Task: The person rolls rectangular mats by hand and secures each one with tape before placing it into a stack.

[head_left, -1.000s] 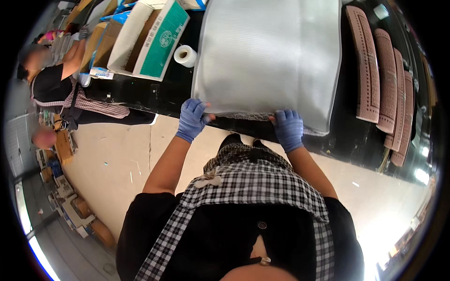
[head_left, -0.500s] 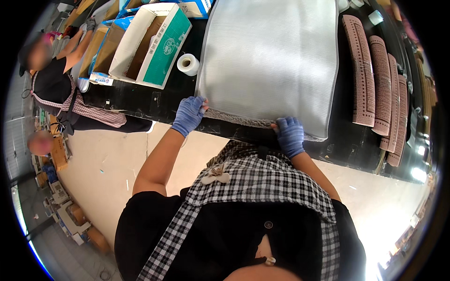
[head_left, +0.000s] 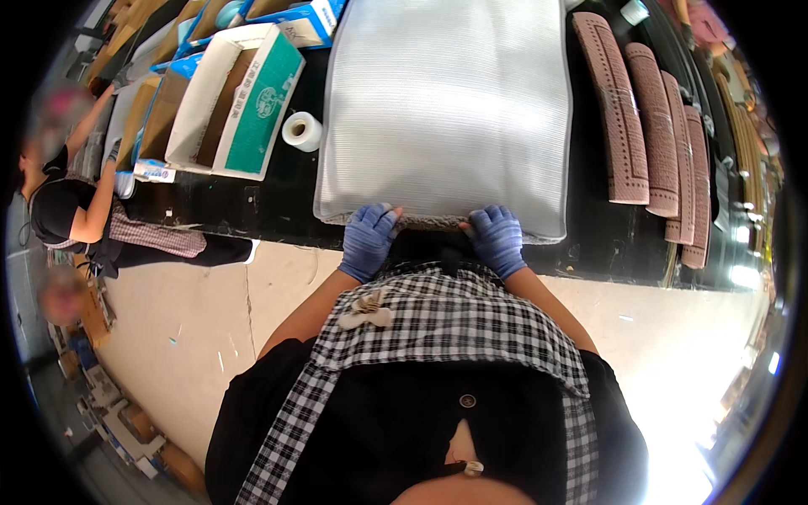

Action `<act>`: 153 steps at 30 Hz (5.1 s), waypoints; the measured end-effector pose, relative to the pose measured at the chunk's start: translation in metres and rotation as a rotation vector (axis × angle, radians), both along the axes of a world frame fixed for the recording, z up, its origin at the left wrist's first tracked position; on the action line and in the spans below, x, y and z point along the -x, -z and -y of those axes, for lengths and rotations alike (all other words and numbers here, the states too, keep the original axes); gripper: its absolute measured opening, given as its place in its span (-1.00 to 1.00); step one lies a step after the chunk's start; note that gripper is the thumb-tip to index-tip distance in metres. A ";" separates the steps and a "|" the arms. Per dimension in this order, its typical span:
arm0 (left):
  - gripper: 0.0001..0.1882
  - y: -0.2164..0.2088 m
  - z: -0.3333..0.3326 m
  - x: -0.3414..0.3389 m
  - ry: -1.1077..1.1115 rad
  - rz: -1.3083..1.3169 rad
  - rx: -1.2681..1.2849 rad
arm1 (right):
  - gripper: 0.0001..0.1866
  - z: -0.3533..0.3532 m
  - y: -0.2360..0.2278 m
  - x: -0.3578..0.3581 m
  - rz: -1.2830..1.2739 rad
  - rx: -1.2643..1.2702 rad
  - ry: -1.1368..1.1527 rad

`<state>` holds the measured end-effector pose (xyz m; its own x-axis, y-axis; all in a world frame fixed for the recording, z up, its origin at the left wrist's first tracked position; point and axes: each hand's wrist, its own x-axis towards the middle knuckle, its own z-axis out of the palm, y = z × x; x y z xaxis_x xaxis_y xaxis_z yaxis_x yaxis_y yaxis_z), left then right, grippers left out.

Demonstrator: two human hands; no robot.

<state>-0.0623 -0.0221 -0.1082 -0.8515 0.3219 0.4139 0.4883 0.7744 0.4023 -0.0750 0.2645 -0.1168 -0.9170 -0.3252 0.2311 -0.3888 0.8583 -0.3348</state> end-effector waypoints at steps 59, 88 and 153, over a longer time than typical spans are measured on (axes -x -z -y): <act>-0.64 -0.008 0.035 0.024 -0.126 -0.050 0.253 | -0.60 -0.091 0.002 -0.010 -0.140 -0.102 0.255; -0.66 0.005 0.045 0.071 -0.110 -0.053 0.321 | -0.50 -0.074 -0.004 0.035 -0.282 -0.196 0.331; -0.56 -0.042 -0.037 0.083 0.164 0.116 0.070 | -0.38 -0.038 -0.047 0.038 0.245 -0.161 0.288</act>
